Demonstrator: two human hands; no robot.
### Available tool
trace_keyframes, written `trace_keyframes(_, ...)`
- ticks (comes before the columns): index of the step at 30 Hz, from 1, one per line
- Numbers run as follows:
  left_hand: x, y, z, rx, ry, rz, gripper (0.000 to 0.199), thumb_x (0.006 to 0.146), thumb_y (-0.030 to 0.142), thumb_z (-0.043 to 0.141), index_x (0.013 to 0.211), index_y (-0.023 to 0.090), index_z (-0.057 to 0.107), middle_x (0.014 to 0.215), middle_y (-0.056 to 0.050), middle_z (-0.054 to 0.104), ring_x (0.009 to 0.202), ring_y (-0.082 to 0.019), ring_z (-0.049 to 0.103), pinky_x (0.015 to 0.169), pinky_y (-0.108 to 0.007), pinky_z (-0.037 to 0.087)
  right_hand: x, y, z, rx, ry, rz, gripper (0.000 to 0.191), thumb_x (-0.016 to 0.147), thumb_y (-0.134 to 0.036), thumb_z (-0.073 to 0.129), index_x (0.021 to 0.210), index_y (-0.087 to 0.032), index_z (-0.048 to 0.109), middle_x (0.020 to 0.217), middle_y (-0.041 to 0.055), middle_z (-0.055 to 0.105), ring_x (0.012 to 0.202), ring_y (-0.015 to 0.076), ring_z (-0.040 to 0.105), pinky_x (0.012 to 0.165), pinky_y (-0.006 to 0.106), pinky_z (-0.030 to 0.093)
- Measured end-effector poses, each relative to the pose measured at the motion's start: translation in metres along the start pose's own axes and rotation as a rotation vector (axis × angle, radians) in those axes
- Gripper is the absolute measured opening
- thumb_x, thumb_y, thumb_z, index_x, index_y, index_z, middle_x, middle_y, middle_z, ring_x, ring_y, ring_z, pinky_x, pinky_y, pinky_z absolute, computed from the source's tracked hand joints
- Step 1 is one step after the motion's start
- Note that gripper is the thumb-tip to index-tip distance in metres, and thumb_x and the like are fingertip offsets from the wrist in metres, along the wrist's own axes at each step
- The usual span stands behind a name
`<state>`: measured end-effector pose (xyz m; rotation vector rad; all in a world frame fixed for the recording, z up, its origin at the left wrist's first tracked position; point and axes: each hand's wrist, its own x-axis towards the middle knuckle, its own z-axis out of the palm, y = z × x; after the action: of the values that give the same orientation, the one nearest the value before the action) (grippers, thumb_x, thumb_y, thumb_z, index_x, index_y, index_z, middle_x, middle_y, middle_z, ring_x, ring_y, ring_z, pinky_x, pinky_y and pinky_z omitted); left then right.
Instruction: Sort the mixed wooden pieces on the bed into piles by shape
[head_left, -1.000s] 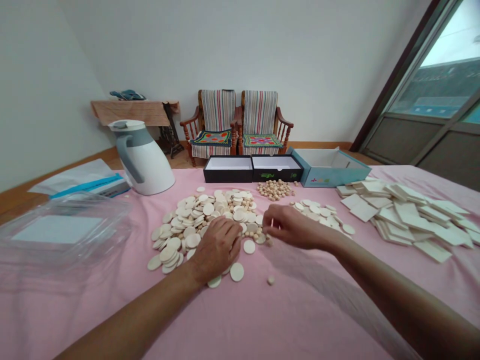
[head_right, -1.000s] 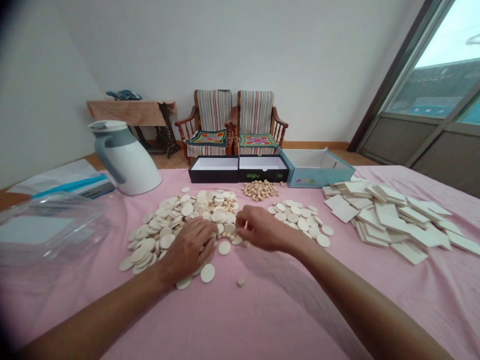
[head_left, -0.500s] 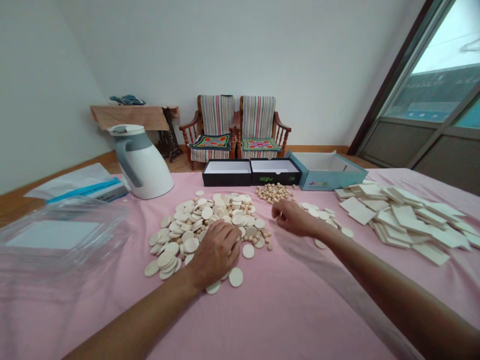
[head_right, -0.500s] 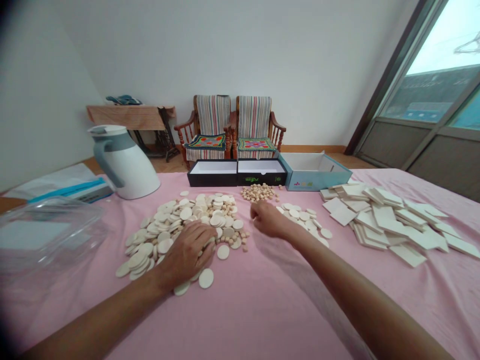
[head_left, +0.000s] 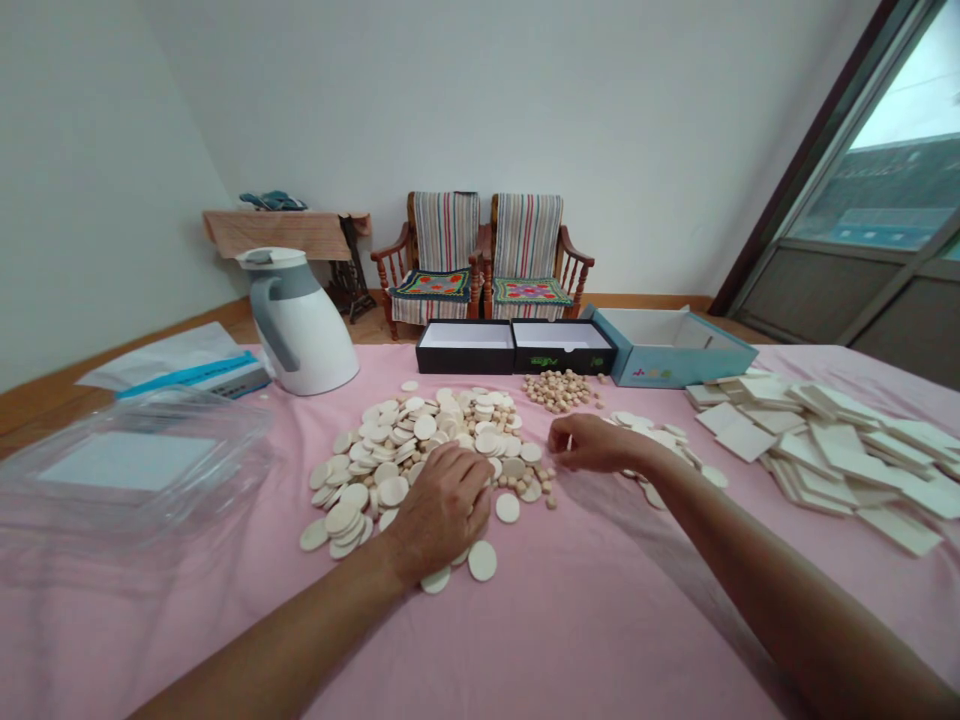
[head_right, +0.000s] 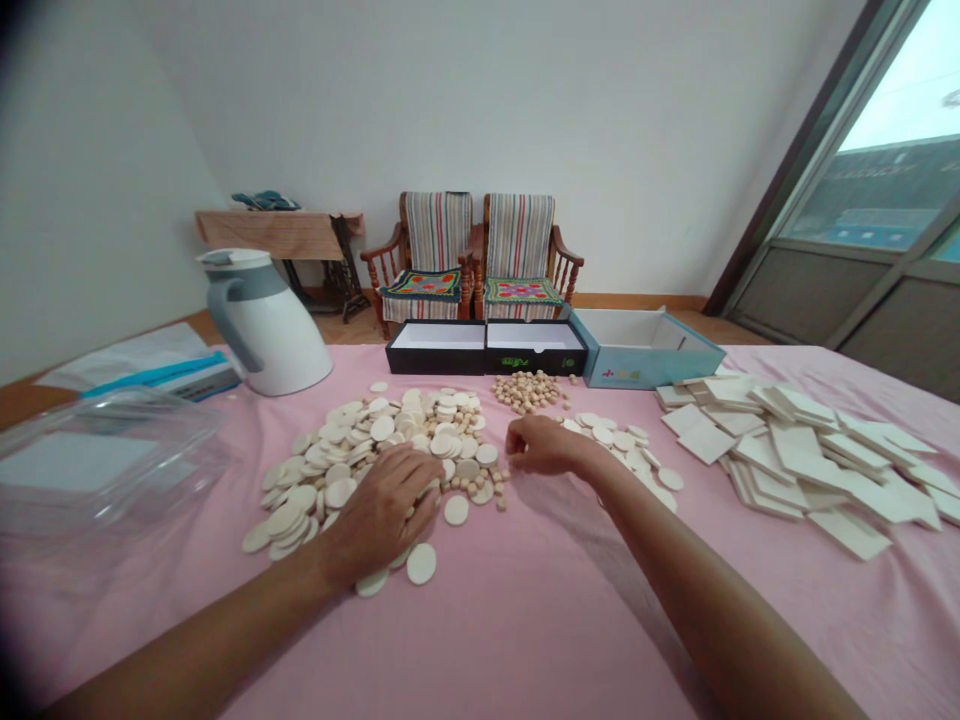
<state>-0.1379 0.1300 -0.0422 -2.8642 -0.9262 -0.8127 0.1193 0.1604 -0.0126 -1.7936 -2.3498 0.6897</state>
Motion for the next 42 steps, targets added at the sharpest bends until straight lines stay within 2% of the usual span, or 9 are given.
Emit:
trace_keyframes(5, -0.001, -0.001, 0.001, 0.008, 0.002, -0.001, 0.017, 0.089, 0.017, 0.047, 0.100, 0.017, 0.060, 0.096, -0.007, 0.063, 0.097, -0.021, 0.055, 0.101, -0.045, 0.039, -0.013, -0.018, 0.012, -0.008, -0.098, -0.016, 0.021, 0.068, -0.017, 0.060, 0.089, -0.017, 0.063, 0.084, 0.0050, 0.066, 0.068, 0.0136, 0.056, 0.055, 0.022, 0.036)
trace_keyframes(10, 0.000, -0.001, 0.002, 0.012, 0.014, 0.004, 0.016, 0.088, 0.016, 0.048, 0.099, 0.017, 0.060, 0.096, -0.007, 0.063, 0.096, -0.021, 0.056, 0.101, -0.045, 0.039, -0.008, -0.009, 0.009, -0.005, -0.080, -0.001, 0.015, 0.069, -0.015, 0.058, 0.083, -0.017, 0.063, 0.078, 0.0038, 0.065, 0.065, 0.0128, 0.054, 0.054, 0.022, 0.034)
trace_keyframes(15, 0.000, -0.002, 0.002, 0.007, -0.003, 0.004, 0.016, 0.088, 0.016, 0.047, 0.099, 0.017, 0.059, 0.096, -0.007, 0.062, 0.097, -0.022, 0.054, 0.102, -0.045, 0.038, 0.002, 0.028, -0.006, -0.085, 0.273, 0.184, 0.013, 0.072, -0.011, 0.056, 0.084, -0.014, 0.062, 0.080, 0.0060, 0.067, 0.071, 0.0147, 0.057, 0.060, 0.023, 0.036)
trace_keyframes(18, -0.001, -0.002, 0.002, 0.006, -0.007, 0.003, 0.017, 0.089, 0.016, 0.046, 0.100, 0.016, 0.059, 0.097, -0.007, 0.062, 0.098, -0.022, 0.054, 0.102, -0.045, 0.037, 0.008, 0.053, -0.008, -0.096, 0.556, 0.334, 0.025, 0.079, -0.010, 0.050, 0.102, -0.013, 0.060, 0.086, 0.0071, 0.070, 0.075, 0.0159, 0.061, 0.065, 0.024, 0.038)
trace_keyframes(20, -0.001, -0.002, 0.002, 0.008, -0.003, 0.002, 0.017, 0.089, 0.016, 0.046, 0.100, 0.017, 0.059, 0.096, -0.007, 0.062, 0.098, -0.022, 0.054, 0.102, -0.045, 0.037, 0.010, 0.064, -0.007, -0.098, 0.642, 0.389, 0.029, 0.082, -0.012, 0.048, 0.109, -0.013, 0.058, 0.091, 0.0077, 0.071, 0.080, 0.0169, 0.063, 0.068, 0.025, 0.040)
trace_keyframes(26, -0.001, -0.001, 0.001, 0.005, 0.013, 0.005, 0.016, 0.088, 0.017, 0.046, 0.099, 0.017, 0.059, 0.095, -0.007, 0.062, 0.096, -0.021, 0.054, 0.101, -0.045, 0.039, 0.008, 0.064, -0.010, -0.314, 0.360, 0.446, 0.019, 0.081, -0.026, 0.054, 0.091, -0.019, 0.068, 0.099, 0.0101, 0.070, 0.095, 0.0238, 0.063, 0.080, 0.034, 0.042)
trace_keyframes(30, -0.001, -0.001, 0.002, 0.004, 0.017, 0.003, 0.017, 0.087, 0.016, 0.047, 0.099, 0.017, 0.059, 0.095, -0.007, 0.062, 0.096, -0.021, 0.055, 0.101, -0.045, 0.039, 0.021, 0.057, -0.019, -0.433, 0.202, 0.444, 0.020, 0.078, -0.019, 0.056, 0.092, -0.016, 0.069, 0.109, 0.0177, 0.067, 0.105, 0.0297, 0.060, 0.088, 0.045, 0.040)
trace_keyframes(38, -0.001, -0.001, 0.001, 0.004, 0.020, 0.005, 0.017, 0.089, 0.016, 0.045, 0.099, 0.017, 0.059, 0.095, -0.007, 0.063, 0.095, -0.021, 0.055, 0.102, -0.045, 0.039, 0.041, 0.055, -0.031, -0.420, 0.103, 0.329, 0.021, 0.066, -0.002, 0.062, 0.081, -0.013, 0.071, 0.095, 0.0165, 0.070, 0.095, 0.0252, 0.064, 0.082, 0.031, 0.045)
trace_keyframes(42, -0.001, -0.001, 0.002, 0.010, 0.003, 0.002, 0.017, 0.090, 0.017, 0.045, 0.100, 0.017, 0.059, 0.096, -0.007, 0.062, 0.096, -0.021, 0.055, 0.102, -0.045, 0.038, 0.044, 0.055, -0.030, -0.410, 0.148, 0.334, 0.018, 0.070, -0.003, 0.060, 0.081, -0.013, 0.070, 0.092, 0.0158, 0.070, 0.092, 0.0246, 0.065, 0.079, 0.029, 0.045)
